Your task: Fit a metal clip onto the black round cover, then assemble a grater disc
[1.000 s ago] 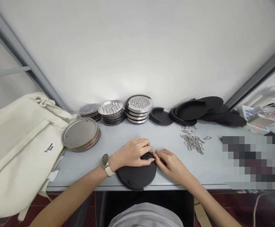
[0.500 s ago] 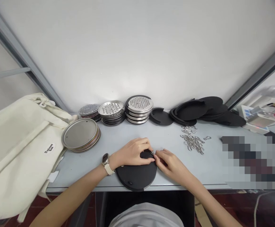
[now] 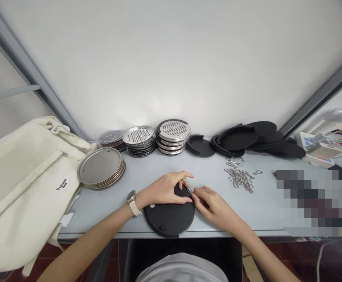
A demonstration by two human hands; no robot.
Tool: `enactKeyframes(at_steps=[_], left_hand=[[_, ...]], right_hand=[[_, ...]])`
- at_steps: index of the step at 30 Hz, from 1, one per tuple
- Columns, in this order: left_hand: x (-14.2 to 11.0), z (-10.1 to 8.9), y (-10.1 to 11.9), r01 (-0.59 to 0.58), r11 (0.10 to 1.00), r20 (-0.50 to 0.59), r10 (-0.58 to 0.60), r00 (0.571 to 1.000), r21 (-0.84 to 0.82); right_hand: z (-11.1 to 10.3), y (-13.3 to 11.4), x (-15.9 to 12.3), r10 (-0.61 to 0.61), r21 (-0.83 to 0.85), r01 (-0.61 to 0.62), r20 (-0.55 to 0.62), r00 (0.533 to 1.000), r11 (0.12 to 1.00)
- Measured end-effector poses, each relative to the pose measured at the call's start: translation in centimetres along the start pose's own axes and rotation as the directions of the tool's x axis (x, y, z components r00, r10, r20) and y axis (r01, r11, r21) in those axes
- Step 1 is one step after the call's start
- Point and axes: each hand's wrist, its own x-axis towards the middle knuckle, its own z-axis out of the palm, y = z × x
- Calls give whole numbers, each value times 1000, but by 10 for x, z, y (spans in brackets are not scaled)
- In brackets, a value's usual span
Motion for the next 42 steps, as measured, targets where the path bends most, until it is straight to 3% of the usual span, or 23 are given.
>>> enactKeyframes(at_steps=[28, 42], left_hand=[[2, -1, -2, 17, 993, 36, -13, 999, -116], [0, 0, 3, -58, 995, -11, 59, 998, 87]], right_hand=[[2, 2, -1, 3, 21, -3, -38, 999, 1000], [0, 0, 0, -16, 39, 17, -25, 1000, 999]])
